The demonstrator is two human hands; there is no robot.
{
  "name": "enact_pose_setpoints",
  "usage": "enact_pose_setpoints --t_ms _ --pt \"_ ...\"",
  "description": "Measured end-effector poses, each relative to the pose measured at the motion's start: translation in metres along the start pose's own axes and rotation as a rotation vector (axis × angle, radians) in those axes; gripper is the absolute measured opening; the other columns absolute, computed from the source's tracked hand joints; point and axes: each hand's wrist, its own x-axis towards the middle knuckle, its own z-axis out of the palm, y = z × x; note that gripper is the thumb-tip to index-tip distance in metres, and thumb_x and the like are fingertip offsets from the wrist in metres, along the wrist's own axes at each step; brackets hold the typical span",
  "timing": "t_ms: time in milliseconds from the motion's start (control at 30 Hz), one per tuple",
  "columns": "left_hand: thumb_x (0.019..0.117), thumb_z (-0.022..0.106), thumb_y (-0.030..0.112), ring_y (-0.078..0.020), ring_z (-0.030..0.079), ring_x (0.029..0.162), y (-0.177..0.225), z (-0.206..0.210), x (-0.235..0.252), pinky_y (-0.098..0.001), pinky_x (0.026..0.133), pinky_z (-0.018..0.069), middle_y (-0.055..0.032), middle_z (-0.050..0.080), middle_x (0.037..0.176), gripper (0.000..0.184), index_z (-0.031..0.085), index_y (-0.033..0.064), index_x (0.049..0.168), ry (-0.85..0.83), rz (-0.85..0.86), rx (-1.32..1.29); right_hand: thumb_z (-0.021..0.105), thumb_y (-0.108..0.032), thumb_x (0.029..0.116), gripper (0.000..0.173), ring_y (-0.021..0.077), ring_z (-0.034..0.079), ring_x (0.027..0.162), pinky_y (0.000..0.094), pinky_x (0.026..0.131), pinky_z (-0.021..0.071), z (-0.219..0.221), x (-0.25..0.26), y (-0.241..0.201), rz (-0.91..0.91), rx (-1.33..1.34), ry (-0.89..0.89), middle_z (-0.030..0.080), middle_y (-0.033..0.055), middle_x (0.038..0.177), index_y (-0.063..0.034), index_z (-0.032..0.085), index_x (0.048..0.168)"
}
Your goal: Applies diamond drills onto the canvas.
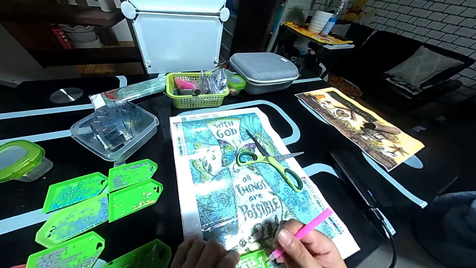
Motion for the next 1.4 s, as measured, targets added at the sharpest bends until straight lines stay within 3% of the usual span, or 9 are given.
enact_pose_setpoints --t_ms 100,200,600,667,800,867,933,1000,1400 --pt "0.0862 0.077 0.041 -0.0334 0.067 0.099 -0.001 0.001 0.0 -0.0504 0.097 0.0471 -0.0141 0.073 0.104 0.044 0.076 0.0106 0.118 -0.001 -0.006 0.002 0.055 -0.019 0.1082 0.022 -0.0006 0.064 0.071 0.0159 0.066 0.0532 0.002 0.003 0.006 -0.152 -0.194 -0.081 0.067 0.0021 0.078 -0.0038 0.063 0.096" --pt "0.0864 0.077 0.042 -0.0333 0.067 0.099 -0.002 0.001 0.001 -0.0497 0.097 0.0472 -0.0141 0.073 0.104 0.044 0.076 0.0108 0.118 -0.004 -0.012 -0.007 0.055 -0.018 0.1081 0.025 0.0036 0.063 0.069 0.0178 0.065 0.0521 0.003 0.003 0.01 -0.181 -0.259 -0.109 0.065 0.0078 0.076 0.0002 0.062 0.093" --pt "0.0867 0.077 0.042 -0.0318 0.067 0.098 -0.003 0.001 0.001 -0.048 0.096 0.0471 -0.0128 0.072 0.103 0.044 0.076 0.012 0.118 -0.006 -0.012 0.0 0.056 -0.017 0.1074 0.026 0.0066 0.062 0.069 0.0181 0.065 0.0511 0.004 0.003 0.009 -0.199 -0.336 -0.124 0.064 0.0107 0.075 0.0021 0.063 0.091" --pt "0.0867 0.077 0.043 -0.0322 0.067 0.098 -0.003 0.001 0.001 -0.0482 0.096 0.0472 -0.013 0.072 0.103 0.044 0.076 0.0117 0.118 -0.007 -0.017 -0.005 0.055 -0.018 0.1079 0.024 0.0014 0.063 0.068 0.0159 0.064 0.0518 0.002 0.004 0.008 -0.133 -0.231 -0.089 0.066 0.0049 0.075 -0.001 0.063 0.093" --pt "0.0858 0.078 0.04 -0.0346 0.067 0.099 -0.002 0.001 0.002 -0.0486 0.093 0.0501 -0.0148 0.073 0.104 0.044 0.076 0.0097 0.118 -0.006 -0.024 -0.031 0.055 -0.019 0.107 0.018 -0.0063 0.063 0.066 0.0122 0.058 0.0516 -0.002 0.013 -0.002 0.098 0.021 0.024 0.071 -0.0119 0.081 -0.0175 0.068 0.095" --pt "0.0857 0.078 0.039 -0.035 0.067 0.099 -0.002 0.001 0.002 -0.0485 0.093 0.0509 -0.0153 0.073 0.104 0.044 0.076 0.0093 0.118 -0.006 -0.022 -0.04 0.056 -0.02 0.1073 0.019 -0.0052 0.063 0.068 0.0134 0.061 0.0524 -0.003 0.014 -0.001 0.029 -0.047 -0.032 0.069 -0.0086 0.079 -0.0128 0.067 0.094" --pt "0.0859 0.078 0.04 -0.0347 0.067 0.1 -0.003 0.001 0.001 -0.0483 0.093 0.0505 -0.0152 0.073 0.104 0.044 0.076 0.0099 0.118 -0.006 -0.026 -0.042 0.056 -0.018 0.1075 0.024 0.0001 0.062 0.067 0.0163 0.062 0.0518 0.0 0.011 0.004 -0.103 -0.179 -0.114 0.065 0.0027 0.074 -0.0019 0.065 0.092" --pt "0.0857 0.078 0.041 -0.0344 0.067 0.1 -0.003 0.001 0.001 -0.0483 0.093 0.0503 -0.015 0.073 0.104 0.044 0.076 0.0102 0.118 -0.003 -0.025 -0.04 0.056 -0.018 0.1076 0.027 0.0058 0.061 0.067 0.019 0.063 0.0507 0.002 0.009 0.009 -0.198 -0.271 -0.152 0.063 0.0093 0.073 0.0018 0.063 0.09" --pt "0.0861 0.078 0.042 -0.0334 0.067 0.1 -0.003 0.002 0.001 -0.0467 0.095 0.0493 -0.0138 0.073 0.104 0.044 0.076 0.011 0.117 -0.001 -0.021 -0.018 0.056 -0.017 0.1073 0.027 0.0074 0.061 0.066 0.0186 0.063 0.05 0.002 0.008 0.01 -0.226 -0.327 -0.163 0.063 0.0105 0.073 0.0022 0.063 0.089"
